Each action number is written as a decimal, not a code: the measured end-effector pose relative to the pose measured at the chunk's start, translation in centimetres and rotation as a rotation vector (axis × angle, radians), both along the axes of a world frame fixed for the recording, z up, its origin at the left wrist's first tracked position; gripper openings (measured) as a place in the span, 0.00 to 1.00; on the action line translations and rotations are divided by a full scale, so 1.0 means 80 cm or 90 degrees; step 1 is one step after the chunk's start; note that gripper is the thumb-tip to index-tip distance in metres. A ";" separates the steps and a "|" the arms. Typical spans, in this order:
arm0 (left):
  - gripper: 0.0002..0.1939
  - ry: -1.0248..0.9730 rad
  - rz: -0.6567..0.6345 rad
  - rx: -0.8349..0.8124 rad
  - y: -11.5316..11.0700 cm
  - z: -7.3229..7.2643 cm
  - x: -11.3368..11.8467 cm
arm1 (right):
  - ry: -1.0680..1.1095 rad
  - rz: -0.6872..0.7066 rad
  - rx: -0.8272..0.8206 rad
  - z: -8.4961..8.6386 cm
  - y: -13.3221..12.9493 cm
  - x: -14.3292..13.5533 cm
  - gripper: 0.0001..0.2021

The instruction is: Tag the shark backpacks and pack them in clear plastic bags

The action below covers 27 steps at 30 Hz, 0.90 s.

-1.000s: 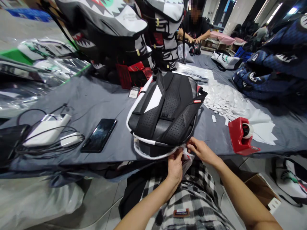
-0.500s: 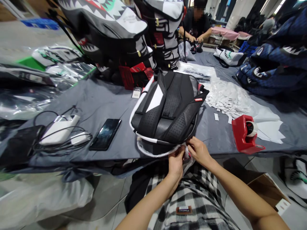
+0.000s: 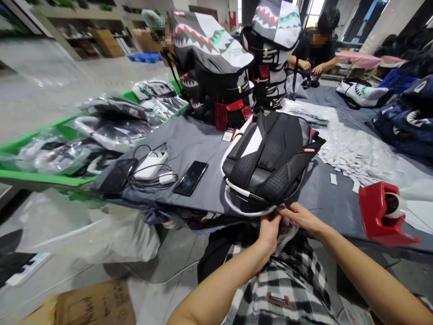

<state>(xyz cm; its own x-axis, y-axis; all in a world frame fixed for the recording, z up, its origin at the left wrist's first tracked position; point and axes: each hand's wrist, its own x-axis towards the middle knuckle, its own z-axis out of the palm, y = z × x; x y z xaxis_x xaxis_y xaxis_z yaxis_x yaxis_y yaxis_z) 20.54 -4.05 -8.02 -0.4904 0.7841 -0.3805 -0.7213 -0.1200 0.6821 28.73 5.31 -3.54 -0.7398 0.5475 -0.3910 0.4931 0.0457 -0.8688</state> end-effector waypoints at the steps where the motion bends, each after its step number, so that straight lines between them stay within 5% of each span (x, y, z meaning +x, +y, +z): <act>1: 0.31 0.019 -0.040 0.005 -0.009 0.004 -0.004 | 0.004 0.003 -0.019 -0.001 0.000 0.002 0.31; 4: 0.30 0.161 -0.268 0.052 -0.062 0.024 -0.033 | 0.034 0.037 -0.054 0.000 -0.002 0.024 0.30; 6: 0.28 0.296 -0.508 0.079 -0.112 0.047 -0.067 | 0.047 0.097 -0.096 0.001 -0.006 0.049 0.29; 8: 0.23 0.402 -0.663 0.097 -0.156 0.077 -0.111 | 0.030 0.153 -0.155 0.002 -0.011 0.079 0.29; 11: 0.20 0.489 -0.629 0.079 -0.173 0.127 -0.178 | -0.016 0.182 -0.180 0.007 -0.009 0.124 0.33; 14: 0.20 0.644 -0.354 -0.031 -0.107 0.164 -0.226 | -0.084 0.116 0.009 0.032 0.017 0.156 0.31; 16: 0.16 0.749 -0.187 -0.049 -0.025 0.176 -0.243 | -0.108 -0.014 0.238 0.059 0.039 0.160 0.26; 18: 0.11 0.826 -0.114 -0.058 0.070 0.182 -0.247 | -0.079 -0.163 0.456 0.089 0.050 0.144 0.24; 20: 0.20 0.937 -0.065 -0.128 0.160 0.190 -0.243 | -0.013 -0.225 0.595 0.116 0.044 0.107 0.20; 23: 0.34 0.989 -0.040 -0.280 0.251 0.202 -0.240 | 0.082 -0.088 0.688 0.138 0.017 0.037 0.12; 27: 0.27 0.878 -0.093 -0.366 0.278 0.207 -0.285 | 0.094 0.094 0.730 0.140 0.012 -0.025 0.09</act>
<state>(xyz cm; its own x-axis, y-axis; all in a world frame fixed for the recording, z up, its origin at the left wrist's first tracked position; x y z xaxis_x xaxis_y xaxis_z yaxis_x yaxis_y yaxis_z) -2.29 18.15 8.55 -0.6437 0.7643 0.0383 0.5275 0.4069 0.7458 26.69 6.30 7.70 -0.8229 0.4291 0.3725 0.3155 0.8902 -0.3287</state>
